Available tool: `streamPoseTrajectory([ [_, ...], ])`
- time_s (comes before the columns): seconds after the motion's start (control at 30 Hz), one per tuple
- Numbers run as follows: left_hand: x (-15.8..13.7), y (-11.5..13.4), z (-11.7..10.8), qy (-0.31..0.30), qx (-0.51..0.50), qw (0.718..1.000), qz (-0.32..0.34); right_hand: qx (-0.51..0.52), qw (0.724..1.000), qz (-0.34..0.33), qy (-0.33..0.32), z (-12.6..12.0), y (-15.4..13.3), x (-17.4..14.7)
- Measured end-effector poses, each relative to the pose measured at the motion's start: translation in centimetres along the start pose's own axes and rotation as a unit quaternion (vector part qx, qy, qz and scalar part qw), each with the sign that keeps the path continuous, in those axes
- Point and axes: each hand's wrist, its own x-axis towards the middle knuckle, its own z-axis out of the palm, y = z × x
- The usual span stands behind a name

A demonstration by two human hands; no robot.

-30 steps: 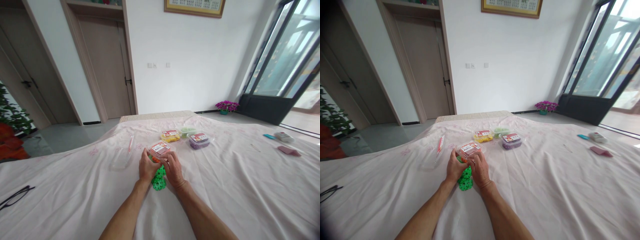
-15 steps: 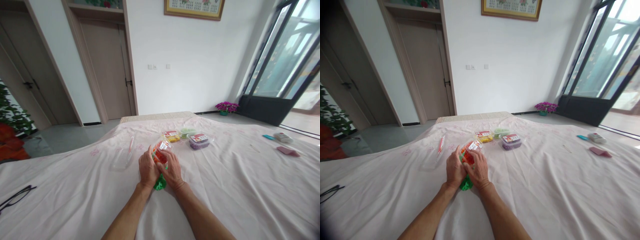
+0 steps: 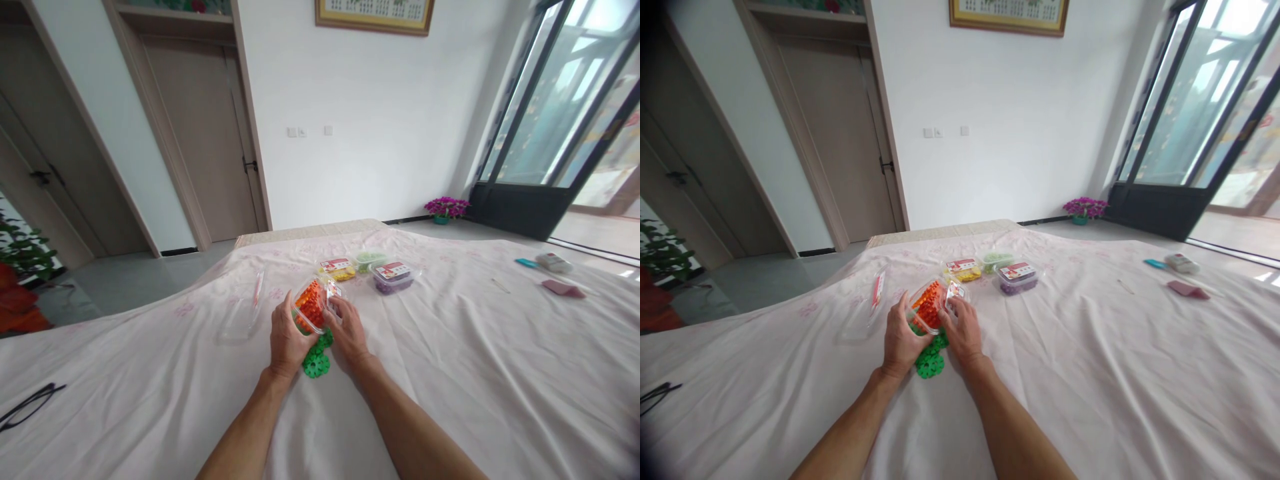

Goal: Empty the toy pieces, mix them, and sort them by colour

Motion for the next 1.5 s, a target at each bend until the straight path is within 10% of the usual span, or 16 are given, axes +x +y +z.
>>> streamPoseTrajectory([
  [0.47,0.3,-0.7,-1.4,0.016,0.072,0.977,0.202,0.017,0.998,-0.058,-0.007,-0.5,-0.3,-0.2],
  [0.83,0.1,-1.1,-0.8,0.002,0.088,0.967,0.237,0.089,0.988,-0.115,-0.047,-1.5,-3.1,-0.8],
  [1.5,-0.2,-0.6,-0.8,0.006,0.063,0.969,0.240,0.359,0.926,0.116,0.015,1.0,-4.4,-1.1],
])
